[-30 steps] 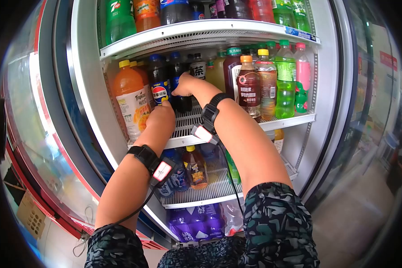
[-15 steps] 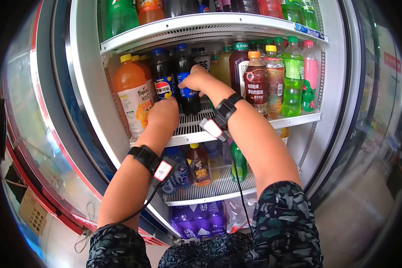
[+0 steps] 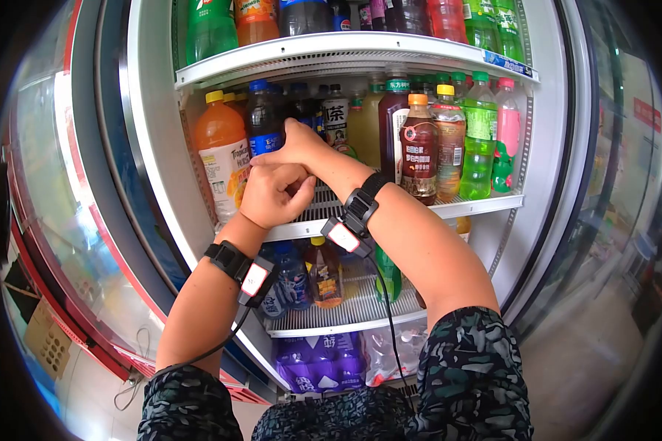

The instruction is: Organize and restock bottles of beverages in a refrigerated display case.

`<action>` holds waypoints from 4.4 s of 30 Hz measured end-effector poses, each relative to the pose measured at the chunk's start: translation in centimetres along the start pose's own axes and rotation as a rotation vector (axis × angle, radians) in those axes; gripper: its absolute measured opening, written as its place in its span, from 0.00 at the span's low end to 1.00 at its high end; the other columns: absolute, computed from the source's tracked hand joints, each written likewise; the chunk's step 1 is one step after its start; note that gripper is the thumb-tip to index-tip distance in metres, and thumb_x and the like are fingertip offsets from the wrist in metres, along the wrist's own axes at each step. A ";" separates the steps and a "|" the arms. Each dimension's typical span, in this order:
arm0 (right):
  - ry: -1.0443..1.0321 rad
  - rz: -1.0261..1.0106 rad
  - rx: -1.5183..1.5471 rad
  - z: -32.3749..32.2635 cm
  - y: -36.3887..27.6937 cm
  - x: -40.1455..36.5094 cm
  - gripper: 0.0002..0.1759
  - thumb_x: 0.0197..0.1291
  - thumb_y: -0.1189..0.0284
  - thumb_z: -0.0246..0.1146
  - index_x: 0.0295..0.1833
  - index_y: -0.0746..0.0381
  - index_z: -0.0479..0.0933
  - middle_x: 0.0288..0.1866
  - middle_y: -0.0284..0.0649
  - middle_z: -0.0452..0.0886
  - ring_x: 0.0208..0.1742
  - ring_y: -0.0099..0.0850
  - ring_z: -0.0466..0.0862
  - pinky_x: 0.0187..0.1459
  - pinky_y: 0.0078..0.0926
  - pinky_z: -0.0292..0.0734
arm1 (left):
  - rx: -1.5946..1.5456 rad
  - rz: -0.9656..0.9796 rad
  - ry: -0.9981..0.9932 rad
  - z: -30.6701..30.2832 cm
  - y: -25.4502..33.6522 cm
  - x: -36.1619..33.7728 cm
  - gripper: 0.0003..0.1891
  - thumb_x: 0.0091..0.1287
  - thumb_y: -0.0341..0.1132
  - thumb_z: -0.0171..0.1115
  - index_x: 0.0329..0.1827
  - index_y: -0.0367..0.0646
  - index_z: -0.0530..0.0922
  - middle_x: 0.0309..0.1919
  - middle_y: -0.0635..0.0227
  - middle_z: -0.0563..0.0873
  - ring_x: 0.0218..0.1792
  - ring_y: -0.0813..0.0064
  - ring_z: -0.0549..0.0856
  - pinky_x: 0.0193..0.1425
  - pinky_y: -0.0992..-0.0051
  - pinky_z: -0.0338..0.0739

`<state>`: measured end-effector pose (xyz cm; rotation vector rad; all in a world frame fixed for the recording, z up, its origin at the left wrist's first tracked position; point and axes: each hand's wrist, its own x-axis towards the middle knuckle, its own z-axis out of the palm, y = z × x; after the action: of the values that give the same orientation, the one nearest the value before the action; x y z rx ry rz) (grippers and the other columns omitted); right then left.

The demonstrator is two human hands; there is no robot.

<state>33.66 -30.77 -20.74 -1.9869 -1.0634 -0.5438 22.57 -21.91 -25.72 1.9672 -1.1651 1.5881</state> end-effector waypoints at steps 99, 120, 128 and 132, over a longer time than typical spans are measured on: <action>0.235 0.079 -0.685 -2.8 1.1 -12.0 0.29 0.38 0.69 0.73 0.54 0.58 0.84 0.43 0.52 0.82 0.47 0.51 0.84 0.52 0.42 0.81 | 0.150 -0.309 0.086 0.0 0.1 0.4 0.05 0.72 0.33 0.55 0.47 0.44 0.75 0.26 0.52 0.85 0.30 0.47 0.86 0.35 0.54 0.80; 0.272 0.100 -0.671 -2.5 1.1 -12.1 0.25 0.39 0.72 0.72 0.50 0.61 0.84 0.42 0.51 0.82 0.47 0.49 0.84 0.50 0.41 0.81 | 0.116 -0.328 0.060 0.4 -0.3 0.3 0.04 0.71 0.31 0.55 0.45 0.43 0.75 0.25 0.52 0.83 0.28 0.48 0.85 0.31 0.56 0.78; 0.282 0.112 -0.658 -2.5 1.0 -12.2 0.24 0.40 0.71 0.72 0.49 0.62 0.84 0.43 0.51 0.82 0.47 0.49 0.84 0.51 0.40 0.81 | 0.116 -0.324 0.058 0.5 -0.4 0.3 0.05 0.72 0.30 0.54 0.45 0.41 0.76 0.26 0.53 0.83 0.28 0.49 0.85 0.31 0.58 0.77; 0.281 0.125 -0.657 -2.6 0.9 -12.2 0.24 0.40 0.71 0.73 0.48 0.62 0.84 0.44 0.50 0.82 0.47 0.49 0.84 0.51 0.40 0.81 | 0.112 -0.340 0.046 0.5 -0.4 0.3 0.05 0.72 0.30 0.53 0.46 0.40 0.75 0.26 0.54 0.83 0.28 0.49 0.85 0.32 0.59 0.77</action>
<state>27.64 -39.11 -27.82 -2.4108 -0.6209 -1.1771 23.23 -22.14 -25.50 2.0538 -0.6908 1.5350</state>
